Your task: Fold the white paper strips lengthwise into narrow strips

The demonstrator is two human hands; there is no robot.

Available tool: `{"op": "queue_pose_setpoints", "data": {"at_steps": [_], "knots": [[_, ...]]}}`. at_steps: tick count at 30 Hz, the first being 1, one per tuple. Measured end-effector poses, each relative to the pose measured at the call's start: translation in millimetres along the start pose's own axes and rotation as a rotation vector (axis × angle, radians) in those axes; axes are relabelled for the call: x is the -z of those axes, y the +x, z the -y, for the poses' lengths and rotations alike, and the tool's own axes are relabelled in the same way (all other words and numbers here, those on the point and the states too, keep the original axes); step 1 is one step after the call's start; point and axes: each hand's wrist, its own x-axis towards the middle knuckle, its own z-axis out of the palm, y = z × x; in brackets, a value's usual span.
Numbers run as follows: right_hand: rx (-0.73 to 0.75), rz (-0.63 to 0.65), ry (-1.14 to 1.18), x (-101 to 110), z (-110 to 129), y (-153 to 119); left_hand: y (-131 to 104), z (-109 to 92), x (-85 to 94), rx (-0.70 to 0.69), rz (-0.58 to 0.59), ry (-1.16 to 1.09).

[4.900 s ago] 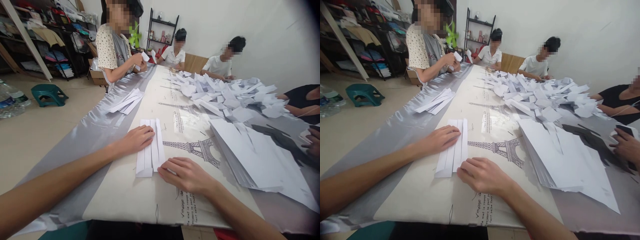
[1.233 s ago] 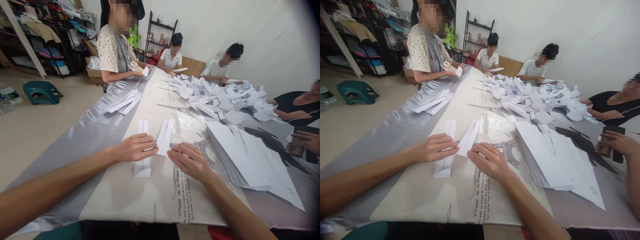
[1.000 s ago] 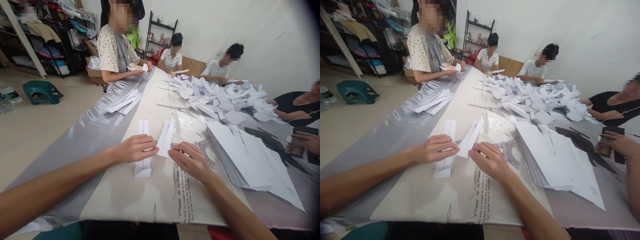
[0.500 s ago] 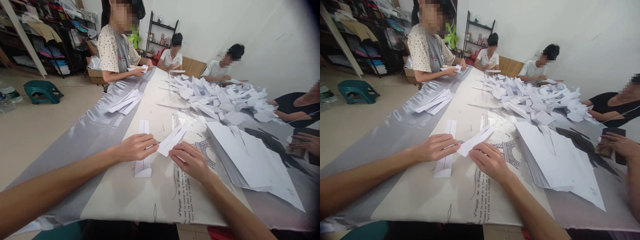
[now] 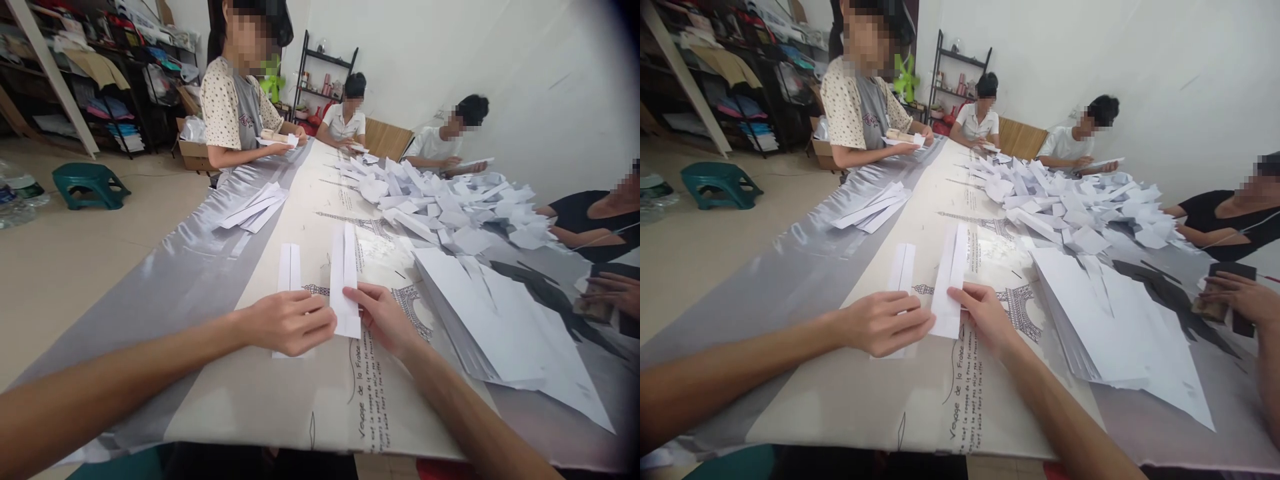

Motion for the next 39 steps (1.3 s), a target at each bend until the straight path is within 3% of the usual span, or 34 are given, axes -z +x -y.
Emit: {"op": "queue_pose_setpoints", "data": {"at_steps": [5,8,11,13,16,18,21,24,33,39], "knots": [[0.077,-0.001,-0.088,0,7,-4,-4,3,-6.1,0.209,-0.023,-0.329],[0.173,0.036,-0.201,-1,8,-7,-6,13,-7.0,0.645,-0.076,-0.673],[0.178,0.187,-0.294,-4,9,-9,-6,21,-6.1,1.146,-0.150,-1.024],[0.157,0.293,-0.331,-7,9,-10,-5,24,-5.2,1.329,-0.192,-1.168],[0.159,0.359,-0.359,-8,8,-11,-5,26,-4.0,1.535,-0.262,-1.178],[0.167,0.365,-0.375,-8,8,-11,-5,25,-3.6,1.593,-0.251,-1.201],[0.164,0.388,-0.416,-9,9,-12,-3,23,-3.6,1.559,-0.154,-1.296],[0.151,0.414,-0.418,-9,11,-12,-3,22,-4.1,1.540,-0.139,-1.283],[0.067,0.368,-0.268,13,13,-10,-24,43,-12.4,1.678,-0.554,-1.202],[0.048,0.246,-0.352,11,14,-8,-31,49,-14.4,1.654,-0.569,-1.225]]}}
